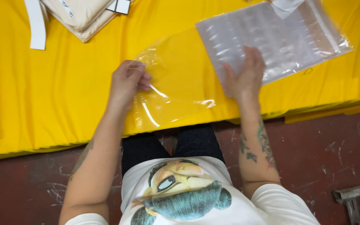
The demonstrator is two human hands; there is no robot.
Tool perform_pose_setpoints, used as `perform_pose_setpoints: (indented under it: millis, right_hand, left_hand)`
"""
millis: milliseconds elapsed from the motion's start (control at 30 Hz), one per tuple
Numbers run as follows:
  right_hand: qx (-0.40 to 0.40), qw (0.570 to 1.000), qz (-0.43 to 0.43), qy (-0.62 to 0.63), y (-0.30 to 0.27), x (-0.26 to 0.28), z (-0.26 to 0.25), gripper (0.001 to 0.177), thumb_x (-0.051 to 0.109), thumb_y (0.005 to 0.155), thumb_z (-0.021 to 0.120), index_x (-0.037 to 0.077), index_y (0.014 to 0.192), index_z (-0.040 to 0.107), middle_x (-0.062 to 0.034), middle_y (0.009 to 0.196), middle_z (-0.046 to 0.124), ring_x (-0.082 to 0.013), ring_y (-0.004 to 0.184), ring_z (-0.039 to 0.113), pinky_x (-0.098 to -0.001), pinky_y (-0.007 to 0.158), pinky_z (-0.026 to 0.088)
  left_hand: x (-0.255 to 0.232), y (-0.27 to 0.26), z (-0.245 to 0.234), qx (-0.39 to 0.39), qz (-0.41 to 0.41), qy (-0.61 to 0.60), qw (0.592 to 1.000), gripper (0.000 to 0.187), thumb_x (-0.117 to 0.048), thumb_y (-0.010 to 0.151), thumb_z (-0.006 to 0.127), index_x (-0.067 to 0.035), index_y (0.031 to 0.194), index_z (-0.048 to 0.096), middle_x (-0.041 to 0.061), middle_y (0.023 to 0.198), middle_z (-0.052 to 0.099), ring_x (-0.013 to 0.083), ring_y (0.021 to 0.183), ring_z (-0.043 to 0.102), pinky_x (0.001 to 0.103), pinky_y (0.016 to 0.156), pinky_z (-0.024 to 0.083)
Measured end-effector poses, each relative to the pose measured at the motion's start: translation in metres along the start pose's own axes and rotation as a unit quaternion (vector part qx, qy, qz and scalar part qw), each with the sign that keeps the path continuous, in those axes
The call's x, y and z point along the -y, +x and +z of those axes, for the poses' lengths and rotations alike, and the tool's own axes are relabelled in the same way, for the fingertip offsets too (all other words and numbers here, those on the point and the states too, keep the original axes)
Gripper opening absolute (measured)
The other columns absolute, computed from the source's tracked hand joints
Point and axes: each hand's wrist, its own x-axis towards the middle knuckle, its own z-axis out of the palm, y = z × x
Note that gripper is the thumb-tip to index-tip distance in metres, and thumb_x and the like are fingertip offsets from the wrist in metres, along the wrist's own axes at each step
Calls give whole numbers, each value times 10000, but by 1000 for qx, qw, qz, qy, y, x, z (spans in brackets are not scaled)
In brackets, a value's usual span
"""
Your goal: Folding t-shirts and placing them into clear plastic bags for retail packaging.
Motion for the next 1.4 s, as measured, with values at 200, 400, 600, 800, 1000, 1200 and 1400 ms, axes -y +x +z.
perform_pose_setpoints:
  millis: [200,400,600,800,1000,1200,1400]
  right_hand:
    - [142,966,198,-87,10,-33,3,810,494,783,947,109,1405,599,-46,1014,680,-300,1039,661,-467,921,503]
    - [118,968,208,-71,17,-11,-4,561,391,817,927,130,1251,687,-121,1294,541,-343,1265,440,-470,1035,377]
    - [118,975,169,-79,23,-17,-4,572,341,811,946,78,1248,686,-102,1066,595,-339,1154,467,-505,961,353]
    - [140,982,121,-30,19,15,6,387,312,898,892,118,1186,722,-100,1149,612,-293,1193,453,-404,962,374]
    - [215,969,117,-40,24,82,-9,938,280,787,977,-74,1499,480,-345,1410,503,-479,1370,356,-520,1118,317]
    - [208,964,166,-29,33,70,5,677,348,763,1008,92,1300,685,-128,1013,582,-336,1004,591,-339,774,548]
    - [207,969,131,21,28,54,18,216,207,870,927,107,889,736,-167,1418,448,-487,1291,469,-410,934,546]
  left_hand:
    - [0,-10,-55,-50,-14,35,998,152,-138,1071,575,-8,1106,646,143,811,709,198,666,752,322,610,685]
    - [-11,-27,-66,-78,-7,107,991,111,-92,1065,589,-6,1129,615,107,803,681,147,644,703,253,609,647]
    - [-14,-41,-71,-101,34,152,983,36,-44,1067,603,-43,1067,639,89,768,664,135,634,668,239,579,592]
    - [-1,-49,-84,-129,79,185,971,87,-25,1018,646,0,1085,696,151,840,680,161,673,669,275,605,580]
    - [-5,-67,-85,-175,56,134,974,70,-2,980,628,-14,1033,673,93,775,689,122,630,684,228,566,596]
    - [-9,-80,-95,-173,31,63,982,99,-52,1041,559,-20,1021,651,98,727,683,125,592,687,205,513,579]
    - [-10,-79,-102,-185,40,42,981,87,-61,1066,533,-39,1070,617,80,761,656,108,632,666,186,534,559]
